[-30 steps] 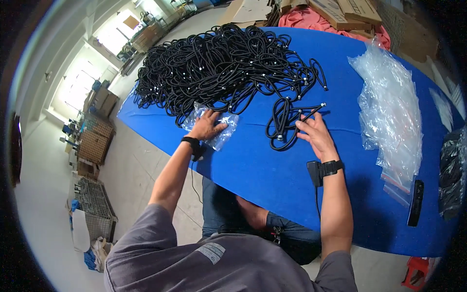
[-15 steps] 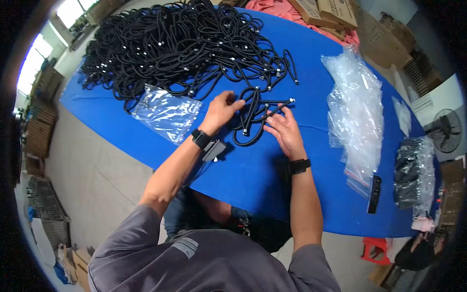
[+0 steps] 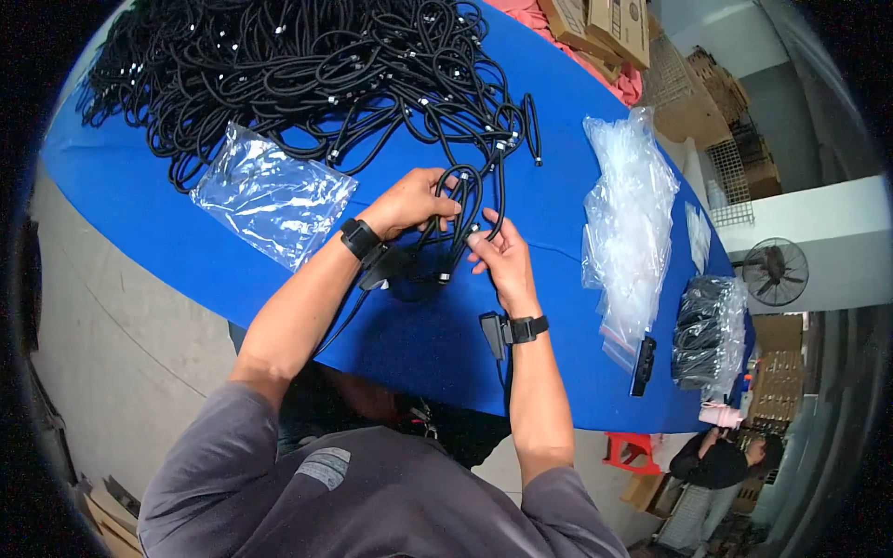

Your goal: The person gathers black cords by hand, places them into a plastic bag, and seals it before repeating the process with a new bag.

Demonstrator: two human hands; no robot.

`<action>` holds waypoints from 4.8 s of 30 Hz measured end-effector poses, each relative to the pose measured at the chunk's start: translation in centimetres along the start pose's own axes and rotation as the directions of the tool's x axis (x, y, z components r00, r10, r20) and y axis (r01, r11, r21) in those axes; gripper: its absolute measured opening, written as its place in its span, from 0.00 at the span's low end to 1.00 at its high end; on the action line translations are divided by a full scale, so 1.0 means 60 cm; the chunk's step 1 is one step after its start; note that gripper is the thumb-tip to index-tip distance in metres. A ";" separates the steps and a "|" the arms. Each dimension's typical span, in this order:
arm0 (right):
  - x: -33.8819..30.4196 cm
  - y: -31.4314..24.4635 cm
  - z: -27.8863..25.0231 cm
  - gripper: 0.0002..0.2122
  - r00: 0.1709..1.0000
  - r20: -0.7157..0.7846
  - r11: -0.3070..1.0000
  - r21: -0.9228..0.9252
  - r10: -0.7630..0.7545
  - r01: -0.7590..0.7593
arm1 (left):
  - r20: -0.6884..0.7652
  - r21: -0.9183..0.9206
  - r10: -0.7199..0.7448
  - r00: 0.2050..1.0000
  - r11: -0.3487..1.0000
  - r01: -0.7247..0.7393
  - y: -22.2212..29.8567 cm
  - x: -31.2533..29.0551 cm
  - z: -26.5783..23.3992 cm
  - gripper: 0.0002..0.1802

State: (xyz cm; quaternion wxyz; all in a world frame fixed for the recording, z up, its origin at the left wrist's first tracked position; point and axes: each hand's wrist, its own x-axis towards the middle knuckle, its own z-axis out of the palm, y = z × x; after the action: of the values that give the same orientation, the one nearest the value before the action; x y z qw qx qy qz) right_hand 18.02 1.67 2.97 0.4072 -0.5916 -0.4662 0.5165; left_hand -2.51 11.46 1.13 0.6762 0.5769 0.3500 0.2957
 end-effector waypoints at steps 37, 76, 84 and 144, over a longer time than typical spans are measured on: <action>-0.141 -0.025 0.012 0.10 0.924 -0.381 0.915 0.367 -0.017 0.168 | -0.029 -0.077 0.019 0.999 0.997 -0.021 -0.009 -0.038 -0.005 0.10; -0.116 -0.082 0.031 0.05 0.939 -0.340 0.982 -0.186 -0.047 -0.018 | -0.106 -0.140 0.160 0.981 0.975 -0.174 0.003 -0.052 -0.013 0.11; -0.151 -0.329 -0.047 0.09 0.996 -0.034 0.597 -0.802 -0.087 0.025 | -0.119 -0.323 0.196 0.973 0.919 -0.225 0.014 -0.062 -0.003 0.11; 0.118 -0.042 -0.031 0.08 0.848 0.101 0.365 -0.872 -0.520 0.327 | -0.275 -0.611 0.006 0.961 0.771 -0.179 0.008 -0.050 -0.002 0.11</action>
State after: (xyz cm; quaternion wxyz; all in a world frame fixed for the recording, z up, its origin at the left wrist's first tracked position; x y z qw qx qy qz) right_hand 19.76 9.15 4.02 0.2160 -0.6187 -0.7548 0.0282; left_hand -4.32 9.18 2.02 0.7633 0.2904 0.2864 0.5011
